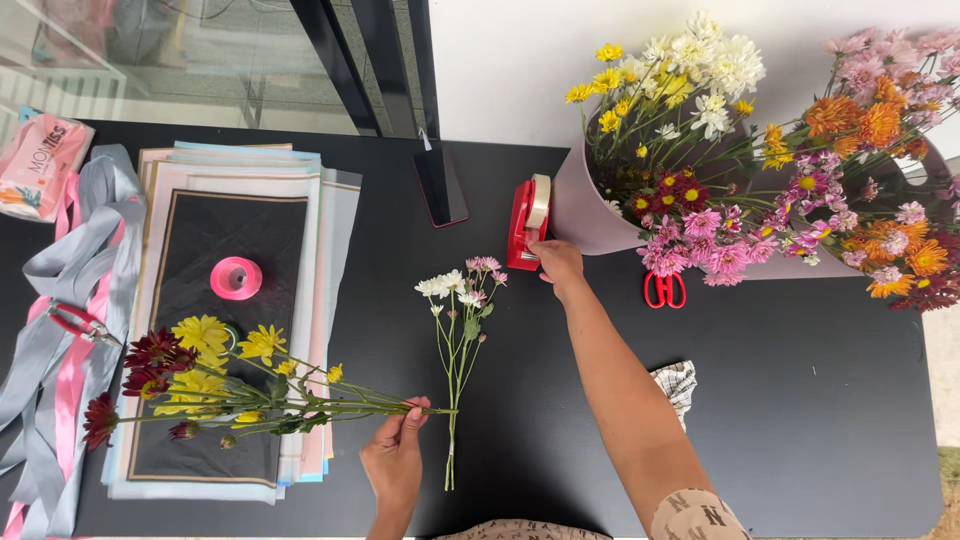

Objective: The person selects several flower stems from buckets, groups them together into a bunch, and wraps clear tape from a dispenser around the stems to secure them.

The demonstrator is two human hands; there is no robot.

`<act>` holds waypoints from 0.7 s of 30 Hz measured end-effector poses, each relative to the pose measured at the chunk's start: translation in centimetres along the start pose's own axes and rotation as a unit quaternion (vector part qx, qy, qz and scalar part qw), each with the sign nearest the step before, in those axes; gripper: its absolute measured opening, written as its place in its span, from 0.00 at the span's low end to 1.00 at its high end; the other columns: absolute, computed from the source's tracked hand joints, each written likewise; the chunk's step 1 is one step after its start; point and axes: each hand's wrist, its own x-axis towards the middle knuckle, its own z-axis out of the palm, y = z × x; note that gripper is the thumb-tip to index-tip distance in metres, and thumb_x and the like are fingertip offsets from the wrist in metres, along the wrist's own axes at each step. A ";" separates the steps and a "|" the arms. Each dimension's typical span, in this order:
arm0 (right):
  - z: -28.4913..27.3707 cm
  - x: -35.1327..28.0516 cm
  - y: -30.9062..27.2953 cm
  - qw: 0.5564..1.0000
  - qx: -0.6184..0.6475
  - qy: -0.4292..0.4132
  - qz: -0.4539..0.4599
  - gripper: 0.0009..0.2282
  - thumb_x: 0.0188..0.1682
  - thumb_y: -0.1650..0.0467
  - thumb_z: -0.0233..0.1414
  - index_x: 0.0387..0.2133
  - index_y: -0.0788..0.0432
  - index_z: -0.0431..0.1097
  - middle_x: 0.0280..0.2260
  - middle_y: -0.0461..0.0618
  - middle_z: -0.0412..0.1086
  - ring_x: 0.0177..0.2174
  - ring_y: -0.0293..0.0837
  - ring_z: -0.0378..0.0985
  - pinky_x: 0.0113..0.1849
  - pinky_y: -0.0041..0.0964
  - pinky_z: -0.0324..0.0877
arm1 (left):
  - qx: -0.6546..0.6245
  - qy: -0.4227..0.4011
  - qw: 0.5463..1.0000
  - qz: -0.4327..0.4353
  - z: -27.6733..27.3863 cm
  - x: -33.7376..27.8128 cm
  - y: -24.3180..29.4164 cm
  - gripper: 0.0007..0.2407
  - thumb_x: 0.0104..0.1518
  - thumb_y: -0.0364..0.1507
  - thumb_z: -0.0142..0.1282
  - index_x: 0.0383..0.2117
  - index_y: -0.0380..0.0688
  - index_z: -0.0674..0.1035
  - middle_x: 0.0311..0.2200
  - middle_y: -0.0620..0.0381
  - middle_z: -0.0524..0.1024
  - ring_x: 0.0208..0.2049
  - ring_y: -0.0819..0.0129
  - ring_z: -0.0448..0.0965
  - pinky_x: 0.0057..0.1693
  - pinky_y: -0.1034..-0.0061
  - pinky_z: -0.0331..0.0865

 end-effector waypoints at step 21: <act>-0.6 -3.0 -1.8 0.999 0.034 0.009 -0.020 0.05 0.44 0.67 0.53 0.30 0.54 0.74 0.30 0.42 0.72 0.34 0.34 0.71 0.36 0.32 0.69 | -0.014 -0.056 0.998 0.016 2.0 2.4 -0.3 0.07 0.53 0.25 0.53 0.34 0.37 0.82 0.32 0.54 0.82 0.37 0.70 0.81 0.50 0.77 0.76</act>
